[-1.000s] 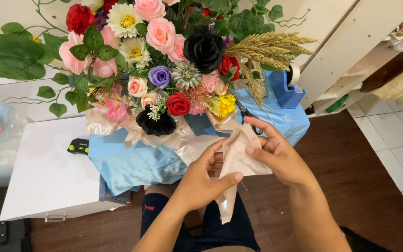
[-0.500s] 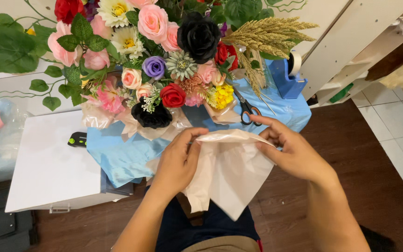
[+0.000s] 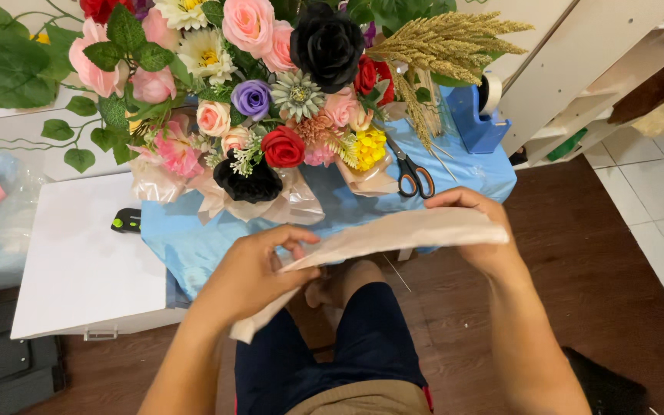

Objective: The person wraps a small element of a bouquet with paper, secures it with tape, trims the excess paper with scissors, and then folds the remaining paper.

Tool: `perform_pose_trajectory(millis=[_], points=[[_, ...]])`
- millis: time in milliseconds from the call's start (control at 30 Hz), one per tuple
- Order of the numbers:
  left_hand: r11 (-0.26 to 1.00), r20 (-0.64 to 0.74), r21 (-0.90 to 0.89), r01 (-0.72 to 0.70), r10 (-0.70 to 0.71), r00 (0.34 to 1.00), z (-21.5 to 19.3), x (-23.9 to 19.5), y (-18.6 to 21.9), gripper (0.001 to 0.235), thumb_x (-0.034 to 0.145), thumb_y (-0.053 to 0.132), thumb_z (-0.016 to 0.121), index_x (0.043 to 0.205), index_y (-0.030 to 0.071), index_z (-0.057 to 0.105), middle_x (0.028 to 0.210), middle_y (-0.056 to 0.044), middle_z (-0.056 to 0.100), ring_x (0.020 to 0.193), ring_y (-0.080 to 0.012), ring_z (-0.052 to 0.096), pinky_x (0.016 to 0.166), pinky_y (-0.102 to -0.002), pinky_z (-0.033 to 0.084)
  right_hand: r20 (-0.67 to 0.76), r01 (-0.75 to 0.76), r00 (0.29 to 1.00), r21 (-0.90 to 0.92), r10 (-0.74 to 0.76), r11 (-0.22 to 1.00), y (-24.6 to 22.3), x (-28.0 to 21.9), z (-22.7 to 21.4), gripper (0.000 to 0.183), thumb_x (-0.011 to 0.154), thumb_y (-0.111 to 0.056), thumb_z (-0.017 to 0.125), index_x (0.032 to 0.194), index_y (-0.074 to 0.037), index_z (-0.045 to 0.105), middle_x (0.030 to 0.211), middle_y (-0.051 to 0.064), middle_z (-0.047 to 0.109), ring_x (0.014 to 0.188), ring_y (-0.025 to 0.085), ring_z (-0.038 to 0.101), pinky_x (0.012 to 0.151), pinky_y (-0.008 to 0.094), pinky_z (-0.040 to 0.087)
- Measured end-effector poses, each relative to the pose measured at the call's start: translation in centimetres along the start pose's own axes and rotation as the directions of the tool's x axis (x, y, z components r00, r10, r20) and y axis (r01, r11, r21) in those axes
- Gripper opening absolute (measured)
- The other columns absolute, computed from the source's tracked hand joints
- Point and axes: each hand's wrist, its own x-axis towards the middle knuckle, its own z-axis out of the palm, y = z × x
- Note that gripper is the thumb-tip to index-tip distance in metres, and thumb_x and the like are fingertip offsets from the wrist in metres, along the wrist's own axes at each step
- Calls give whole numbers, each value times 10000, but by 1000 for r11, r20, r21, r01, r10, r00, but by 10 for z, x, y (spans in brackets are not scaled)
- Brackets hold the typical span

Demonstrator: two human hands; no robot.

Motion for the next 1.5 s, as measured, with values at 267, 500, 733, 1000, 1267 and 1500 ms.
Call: perform_pose_trajectory(millis=[267, 500, 733, 1000, 1267, 1500], points=[[988, -667, -9, -155, 110, 737, -26, -53, -58, 112, 922, 103, 759, 1033, 109, 744, 980, -20, 744, 833, -112, 652, 783, -237, 522, -36, 521, 846, -153, -532, 840, -25, -24, -23, 225, 843, -64, 793, 1053, -54, 711, 1063, 110, 705, 1034, 221, 682, 1046, 387, 550], [506, -764, -644, -573, -440, 471, 128, -47, -186, 297, 1063, 253, 483, 799, 118, 489, 642, -52, 443, 638, -238, 523, 722, -369, 476, 201, 815, 577, -211, -792, 540, -33, -77, 8, 156, 946, -242, 632, 1013, -140, 730, 1076, 56, 734, 1044, 273, 703, 1115, 546, 510], [356, -666, -740, -571, -505, 548, 264, -68, -234, 275, 1016, 361, 474, 907, 109, 495, 765, -82, 465, 741, -266, 527, 790, -408, 453, 500, 880, 471, -329, -727, 343, -25, -102, 40, 180, 1001, -140, 556, 1045, -138, 730, 1039, 24, 709, 971, 258, 670, 1005, 530, 507], [162, -516, -850, -501, -447, 731, 311, -33, -221, 394, 961, 483, 463, 1031, 98, 502, 905, -115, 490, 858, -299, 531, 868, -453, 428, 776, 682, 516, -116, -362, 722, -71, -113, 10, 623, 997, -598, 576, 1353, -93, 652, 1129, 98, 693, 1045, 256, 692, 1087, 506, 436], [8, -375, -917, -399, -356, 856, 266, 8, -197, 578, 906, 605, 451, 1153, 87, 508, 1044, -149, 516, 974, -332, 536, 944, -499, 403, 496, 809, 567, -488, -657, 329, -50, -85, 92, 493, 1039, -442, 512, 1445, -163, 518, 1539, 139, 485, 1468, 408, 434, 1233, 617, 226], [-136, -272, -938, -318, -276, 922, 200, 27, -87, 755, 858, 712, 439, 1260, 77, 514, 1164, -178, 539, 1074, -361, 541, 1010, -539, 382, 459, 733, 666, -258, -588, 629, -28, -73, 122, 573, 1115, -483, 356, 1613, -206, 307, 1732, 164, 166, 1645, 400, 39, 1297, 666, -126]])
